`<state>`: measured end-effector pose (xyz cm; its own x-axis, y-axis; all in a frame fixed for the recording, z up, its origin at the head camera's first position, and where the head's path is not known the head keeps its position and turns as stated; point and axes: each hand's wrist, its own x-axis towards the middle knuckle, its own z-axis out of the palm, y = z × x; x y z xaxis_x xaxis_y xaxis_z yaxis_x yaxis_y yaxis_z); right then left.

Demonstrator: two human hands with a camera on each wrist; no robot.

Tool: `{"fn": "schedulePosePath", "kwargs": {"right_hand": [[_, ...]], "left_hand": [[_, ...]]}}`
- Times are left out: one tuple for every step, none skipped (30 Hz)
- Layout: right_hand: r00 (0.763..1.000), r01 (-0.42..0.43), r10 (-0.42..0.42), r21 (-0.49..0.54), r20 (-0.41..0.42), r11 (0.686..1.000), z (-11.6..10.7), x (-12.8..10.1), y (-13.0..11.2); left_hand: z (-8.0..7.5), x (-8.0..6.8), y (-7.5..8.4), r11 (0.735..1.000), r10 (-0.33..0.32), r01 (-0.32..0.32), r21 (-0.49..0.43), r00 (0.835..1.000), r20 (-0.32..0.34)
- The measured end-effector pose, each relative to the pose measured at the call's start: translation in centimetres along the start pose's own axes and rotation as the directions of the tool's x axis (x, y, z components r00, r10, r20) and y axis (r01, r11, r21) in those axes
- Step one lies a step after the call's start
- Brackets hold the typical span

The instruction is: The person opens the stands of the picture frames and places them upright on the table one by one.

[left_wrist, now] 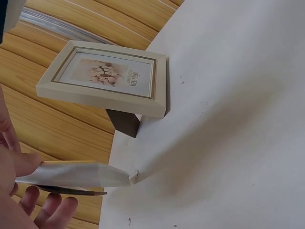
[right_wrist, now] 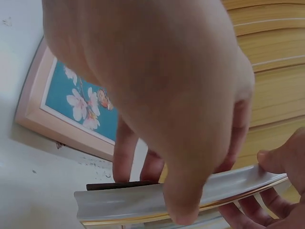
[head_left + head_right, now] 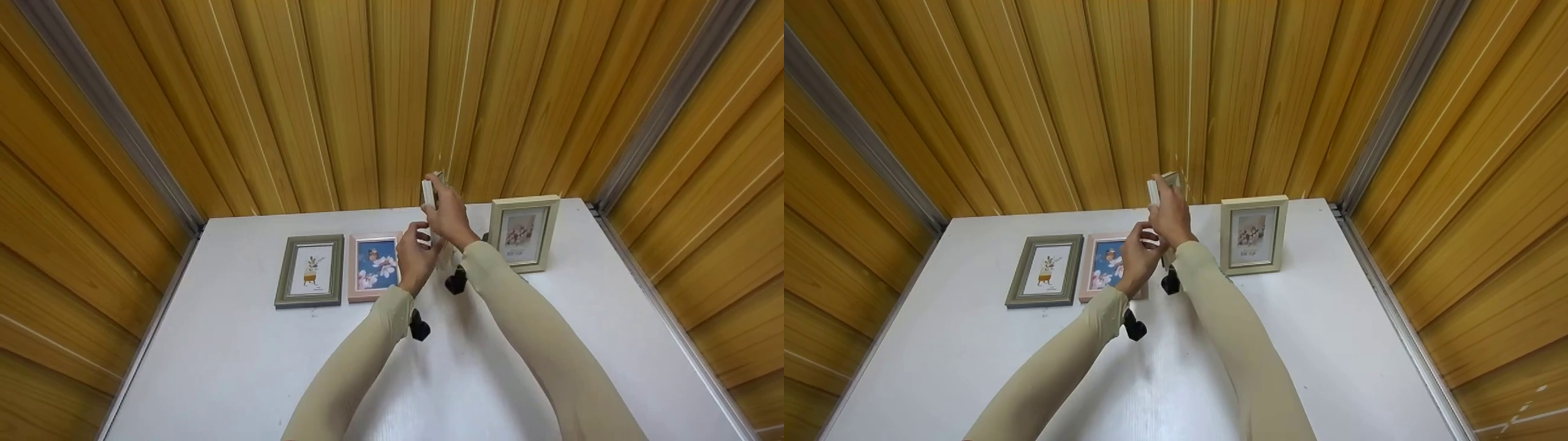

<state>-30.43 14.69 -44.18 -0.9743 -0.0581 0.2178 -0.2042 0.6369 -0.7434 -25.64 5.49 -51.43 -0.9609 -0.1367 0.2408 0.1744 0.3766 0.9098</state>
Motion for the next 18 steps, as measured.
{"fn": "schedulePosePath", "kwargs": {"right_hand": [[1.000,0.010,-0.010,0.002,-0.001,1.000,-0.3,0.1,0.2],[1.000,0.023,-0.023,0.009,-0.001,1.000,-0.6,0.1,0.4],[0.999,0.034,-0.034,0.018,-0.002,0.999,-0.9,0.2,0.6],[0.999,0.044,-0.044,0.032,-0.002,0.999,-1.2,0.2,0.9],[0.998,0.055,-0.055,0.053,0.000,0.997,-1.5,0.3,1.2],[0.998,0.063,-0.063,0.082,0.005,0.995,-1.8,0.3,1.4],[0.998,0.067,-0.069,0.113,0.013,0.991,-2.0,0.3,1.7],[0.997,0.070,-0.074,0.144,0.023,0.987,-2.3,0.2,2.0],[0.996,0.077,-0.084,0.175,0.030,0.981,-2.6,0.2,2.2],[0.995,0.089,-0.098,0.204,0.036,0.975,-2.8,0.2,2.5],[0.993,0.100,-0.113,0.232,0.042,0.968,-3.1,0.2,2.8],[0.991,0.108,-0.124,0.256,0.048,0.961,-3.3,0.1,3.0],[0.989,0.117,-0.136,0.272,0.052,0.955,-3.6,0.1,3.3],[0.988,0.124,-0.145,0.284,0.054,0.951,-3.9,-0.1,3.1],[0.987,0.132,-0.154,0.293,0.054,0.947,-4.1,-0.1,3.3],[0.986,0.134,-0.157,0.296,0.055,0.946,-4.2,-0.1,3.5],[0.986,0.132,-0.157,0.300,0.059,0.945,-4.4,-0.1,3.6],[0.986,0.127,-0.153,0.299,0.063,0.946,-4.5,-0.1,3.7]], "left_hand": [[0.0,0.0,0.0,1.000,0.009,-0.009,-0.015,1.000,0.014],[-0.1,0.0,-0.1,0.999,0.019,-0.018,-0.030,0.999,0.028],[-0.1,0.0,-0.1,0.999,0.026,-0.025,-0.041,0.999,0.039],[-0.2,-0.1,-0.2,0.998,0.023,-0.021,-0.051,0.998,0.053],[-0.3,-0.1,-0.3,0.998,0.021,-0.017,-0.057,0.998,0.066],[-0.3,-0.1,-0.5,0.998,0.022,-0.017,-0.067,0.997,0.078],[-0.4,-0.1,-0.7,0.997,0.022,-0.015,-0.076,0.996,0.087],[-0.4,-0.2,-0.8,0.996,0.024,-0.016,-0.083,0.995,0.095],[-0.5,-0.3,-1.0,0.996,0.022,-0.013,-0.087,0.994,0.102],[-0.6,-0.3,-1.2,0.996,0.018,-0.008,-0.092,0.993,0.113],[-0.6,-0.4,-1.4,0.995,0.018,-0.006,-0.096,0.992,0.121],[-0.6,-0.4,-1.6,0.995,0.014,-0.001,-0.098,0.991,0.131],[-0.7,-0.4,-1.7,0.995,0.007,0.007,-0.098,0.990,0.142],[-0.7,-0.4,-1.9,0.995,-0.002,0.017,-0.096,0.988,0.154],[-0.7,-0.4,-2.0,0.995,-0.018,0.034,-0.094,0.986,0.167],[-0.7,-0.4,-2.1,0.995,-0.028,0.045,-0.091,0.984,0.178],[-0.7,-0.4,-2.2,0.995,-0.036,0.053,-0.084,0.982,0.186],[-0.7,-0.4,-2.3,0.995,-0.048,0.064,-0.079,0.980,0.195]]}}
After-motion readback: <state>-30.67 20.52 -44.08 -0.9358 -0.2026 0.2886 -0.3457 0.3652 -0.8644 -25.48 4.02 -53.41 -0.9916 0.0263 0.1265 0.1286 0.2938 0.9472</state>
